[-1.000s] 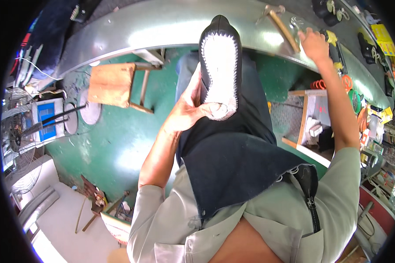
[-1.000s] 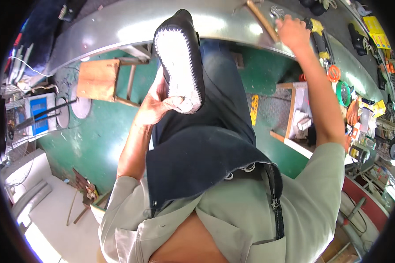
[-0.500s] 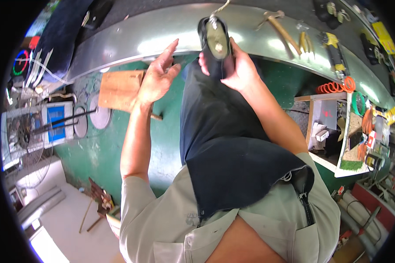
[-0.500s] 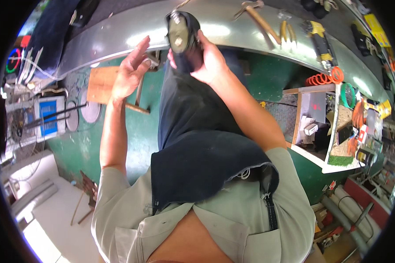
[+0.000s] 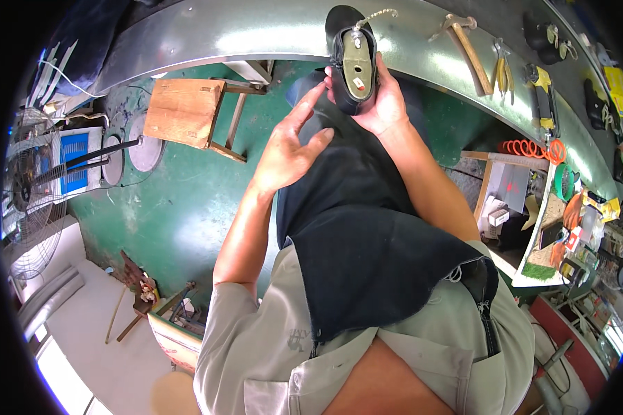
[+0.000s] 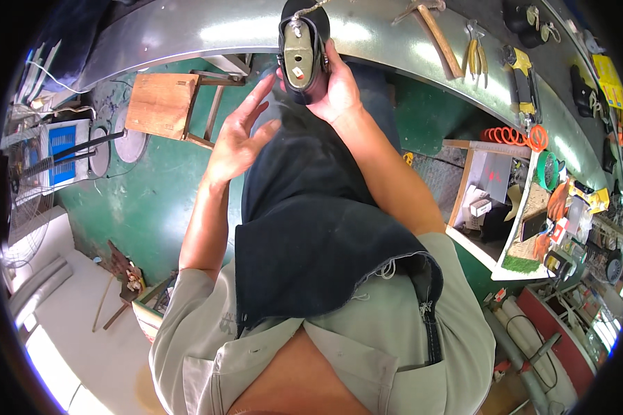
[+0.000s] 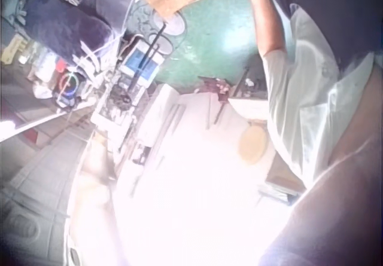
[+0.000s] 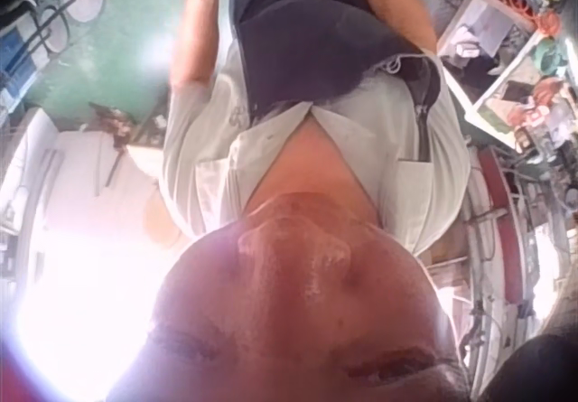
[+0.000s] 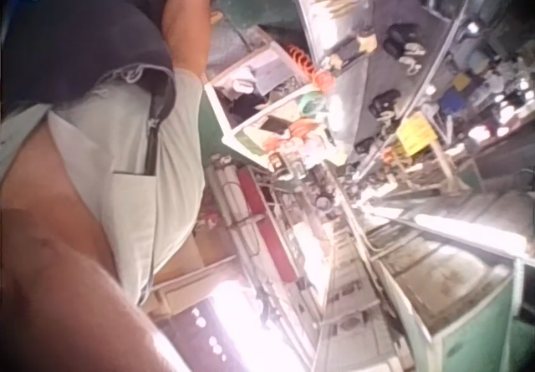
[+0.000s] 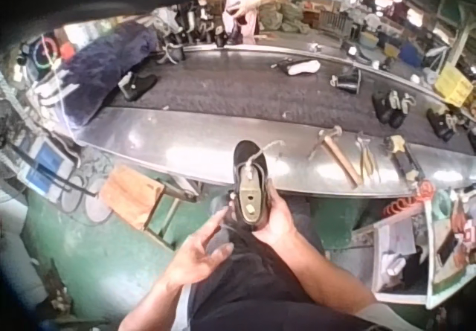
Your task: The recorder is performing the lasting process on leather shoes, which involves pulling the upper leather over the shoe last and securing it using pliers and a hammer.
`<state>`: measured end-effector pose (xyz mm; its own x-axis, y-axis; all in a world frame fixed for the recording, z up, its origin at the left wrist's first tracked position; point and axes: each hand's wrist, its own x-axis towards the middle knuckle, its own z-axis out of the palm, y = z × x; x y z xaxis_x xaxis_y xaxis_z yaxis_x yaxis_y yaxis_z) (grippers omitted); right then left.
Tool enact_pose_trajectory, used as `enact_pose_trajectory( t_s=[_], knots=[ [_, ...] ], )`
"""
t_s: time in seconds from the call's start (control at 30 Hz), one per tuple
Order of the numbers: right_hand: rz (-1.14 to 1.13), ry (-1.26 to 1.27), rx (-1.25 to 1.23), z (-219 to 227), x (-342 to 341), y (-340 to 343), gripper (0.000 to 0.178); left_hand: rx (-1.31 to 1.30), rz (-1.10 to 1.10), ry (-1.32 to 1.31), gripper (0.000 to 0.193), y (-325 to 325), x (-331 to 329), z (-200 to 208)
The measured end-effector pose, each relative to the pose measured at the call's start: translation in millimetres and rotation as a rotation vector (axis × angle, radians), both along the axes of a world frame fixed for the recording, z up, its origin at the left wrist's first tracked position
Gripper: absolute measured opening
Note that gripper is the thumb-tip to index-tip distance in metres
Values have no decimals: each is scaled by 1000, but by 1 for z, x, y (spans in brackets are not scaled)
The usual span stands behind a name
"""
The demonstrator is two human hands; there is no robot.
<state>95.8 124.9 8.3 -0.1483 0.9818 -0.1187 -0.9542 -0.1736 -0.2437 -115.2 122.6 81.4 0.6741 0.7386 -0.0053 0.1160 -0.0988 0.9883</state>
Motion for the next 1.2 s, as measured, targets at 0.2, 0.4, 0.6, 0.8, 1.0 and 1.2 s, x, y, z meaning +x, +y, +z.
enact_pose_trajectory(
  t_s=[0.2, 0.4, 0.6, 0.8, 1.0, 1.2],
  knots=[
    [-60, 11, -41, 2, 1, 0, 61, 336, 0, 142, 84, 13, 14, 2],
    [-51, -12, -114, -1, 2, -5, 66, 349, -8, 203, 101, 20, 20, 3],
    [-27, 10, -46, -18, -3, -19, 54, 114, -24, 78, 125, 3, 38, -23],
    [-79, -8, -192, -24, 1, -15, 52, -49, -47, -18, 126, 13, 43, -31],
    [-70, -127, -81, -14, -2, -18, 51, -169, -47, -92, 125, 24, 50, -34],
    [-103, -675, -150, 5, -5, -34, 77, -295, -38, -174, 121, 25, 51, -36]
  ],
)
